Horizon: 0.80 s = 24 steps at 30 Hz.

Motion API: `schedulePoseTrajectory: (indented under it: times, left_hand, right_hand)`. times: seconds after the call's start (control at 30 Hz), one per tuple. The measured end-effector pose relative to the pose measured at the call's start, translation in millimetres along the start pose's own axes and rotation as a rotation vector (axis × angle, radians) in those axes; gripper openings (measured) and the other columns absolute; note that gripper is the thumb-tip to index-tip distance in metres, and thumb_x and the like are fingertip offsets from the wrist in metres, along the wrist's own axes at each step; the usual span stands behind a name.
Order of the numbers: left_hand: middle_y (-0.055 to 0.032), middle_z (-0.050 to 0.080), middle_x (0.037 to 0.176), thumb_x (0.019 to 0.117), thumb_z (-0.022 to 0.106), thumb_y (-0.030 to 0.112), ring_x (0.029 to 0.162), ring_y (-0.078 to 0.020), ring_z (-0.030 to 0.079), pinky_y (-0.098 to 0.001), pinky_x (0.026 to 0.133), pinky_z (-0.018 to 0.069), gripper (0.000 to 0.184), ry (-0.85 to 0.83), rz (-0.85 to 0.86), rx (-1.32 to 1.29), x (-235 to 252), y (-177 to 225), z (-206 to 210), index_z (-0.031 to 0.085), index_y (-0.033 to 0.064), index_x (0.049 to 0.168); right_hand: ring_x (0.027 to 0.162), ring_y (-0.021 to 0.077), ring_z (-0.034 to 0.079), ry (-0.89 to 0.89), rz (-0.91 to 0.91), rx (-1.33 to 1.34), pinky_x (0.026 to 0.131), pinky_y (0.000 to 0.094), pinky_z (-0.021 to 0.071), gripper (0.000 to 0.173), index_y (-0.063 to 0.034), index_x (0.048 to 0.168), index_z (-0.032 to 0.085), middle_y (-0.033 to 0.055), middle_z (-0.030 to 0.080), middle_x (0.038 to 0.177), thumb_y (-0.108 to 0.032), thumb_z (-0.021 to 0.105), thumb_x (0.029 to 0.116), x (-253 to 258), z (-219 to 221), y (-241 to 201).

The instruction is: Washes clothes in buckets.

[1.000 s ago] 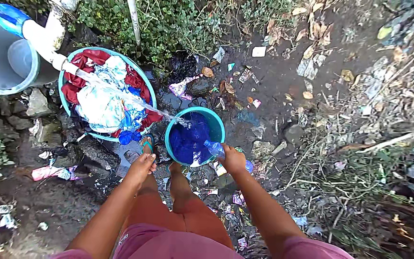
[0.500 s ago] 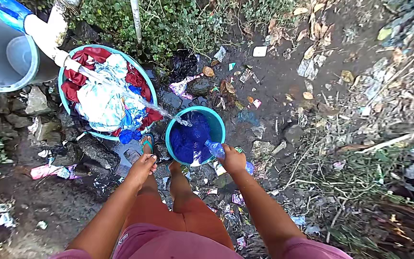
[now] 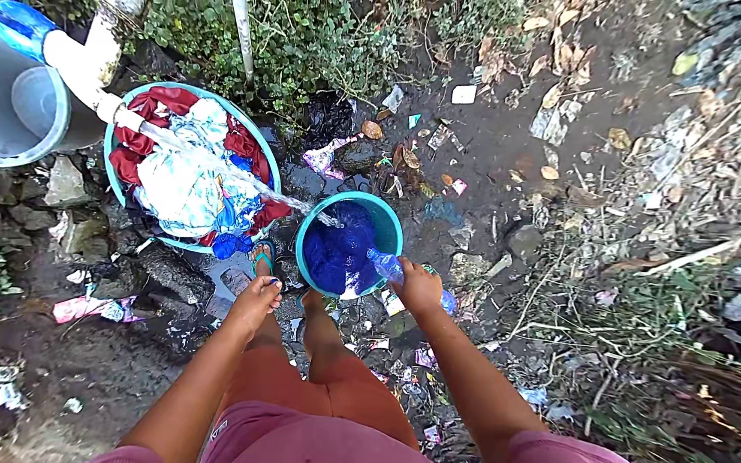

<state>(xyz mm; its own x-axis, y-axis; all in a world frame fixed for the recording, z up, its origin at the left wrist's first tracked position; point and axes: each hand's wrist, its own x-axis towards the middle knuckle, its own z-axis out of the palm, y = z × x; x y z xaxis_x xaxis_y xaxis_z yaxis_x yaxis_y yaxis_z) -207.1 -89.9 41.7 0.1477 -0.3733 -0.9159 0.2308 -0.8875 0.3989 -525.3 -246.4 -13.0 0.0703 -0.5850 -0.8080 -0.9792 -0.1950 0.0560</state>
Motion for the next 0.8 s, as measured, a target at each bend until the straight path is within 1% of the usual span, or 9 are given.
schedulePoseTrajectory:
  times: [0.17,0.27,0.33,0.5,0.6,0.67,0.73,0.8]
  left_hand:
    - [-0.0073,0.062,0.098,0.1081,0.052,0.023,0.080,-0.0106,0.063,-0.0254,0.073,0.0524,0.030,-0.002,-0.004,-0.003,2,-1,0,0.054,0.0020,0.129]
    - [-0.0077,0.062,0.098,0.1077,0.052,0.021,0.080,-0.0109,0.063,-0.0256,0.074,0.0528,0.029,-0.009,0.008,-0.012,1,0,-1,0.053,0.0021,0.130]
    - [-0.0074,0.063,0.098,0.1074,0.053,0.021,0.080,-0.0106,0.063,-0.0254,0.074,0.0528,0.029,-0.011,0.013,-0.009,2,1,0,0.053,0.0023,0.130]
    - [-0.0074,0.063,0.100,0.1070,0.054,0.020,0.081,-0.0105,0.063,-0.0255,0.074,0.0527,0.029,-0.018,0.022,0.008,2,8,5,0.054,0.0022,0.130]
    - [-0.0077,0.063,0.101,0.1067,0.055,0.020,0.083,-0.0105,0.063,-0.0257,0.075,0.0528,0.030,-0.028,0.019,0.025,1,13,9,0.054,0.0028,0.131]
    - [-0.0080,0.064,0.103,0.1066,0.055,0.020,0.084,-0.0112,0.064,-0.0263,0.076,0.0531,0.030,-0.039,0.020,0.040,1,15,12,0.054,0.0032,0.132]
    - [-0.0091,0.065,0.106,0.1065,0.055,0.020,0.087,-0.0125,0.065,-0.0281,0.078,0.0538,0.033,-0.056,0.026,0.064,2,16,14,0.054,0.0031,0.134]
    - [-0.0099,0.066,0.109,0.1063,0.055,0.020,0.090,-0.0134,0.065,-0.0292,0.080,0.0540,0.035,-0.071,0.036,0.081,1,18,16,0.053,0.0034,0.137]
  right_hand:
    - [0.128,0.0438,0.057,0.014,-0.058,-0.011,0.107,0.0646,0.0399,0.069,-0.0156,0.156,0.043,0.0243,0.059,0.140,-0.032,0.071,0.0951,-6,4,2]
    - [0.126,0.0426,0.059,0.067,-0.085,0.007,0.105,0.0637,0.0419,0.068,-0.0162,0.155,0.045,0.0228,0.061,0.137,-0.031,0.072,0.0936,-11,10,12]
    - [0.123,0.0438,0.061,0.100,-0.094,0.017,0.104,0.0642,0.0426,0.068,-0.0153,0.154,0.047,0.0238,0.063,0.135,-0.030,0.074,0.0927,-16,13,19]
    - [0.122,0.0436,0.062,0.077,-0.123,0.030,0.103,0.0639,0.0432,0.068,-0.0160,0.153,0.048,0.0238,0.064,0.133,-0.030,0.075,0.0919,-32,14,27]
    - [0.118,0.0433,0.064,0.137,-0.217,0.080,0.101,0.0640,0.0448,0.068,-0.0140,0.150,0.052,0.0232,0.066,0.130,-0.030,0.078,0.0894,-40,21,34]
    - [0.116,0.0437,0.065,0.209,-0.287,0.138,0.100,0.0651,0.0457,0.067,-0.0119,0.147,0.055,0.0229,0.068,0.127,-0.028,0.081,0.0868,-43,28,41]
    - [0.117,0.0436,0.065,0.280,-0.348,0.240,0.102,0.0656,0.0454,0.066,-0.0078,0.143,0.058,0.0222,0.068,0.127,-0.026,0.082,0.0845,-45,34,51]
    - [0.119,0.0414,0.065,0.344,-0.373,0.381,0.106,0.0646,0.0446,0.065,-0.0032,0.139,0.060,0.0203,0.068,0.129,-0.024,0.083,0.0821,-48,39,60]
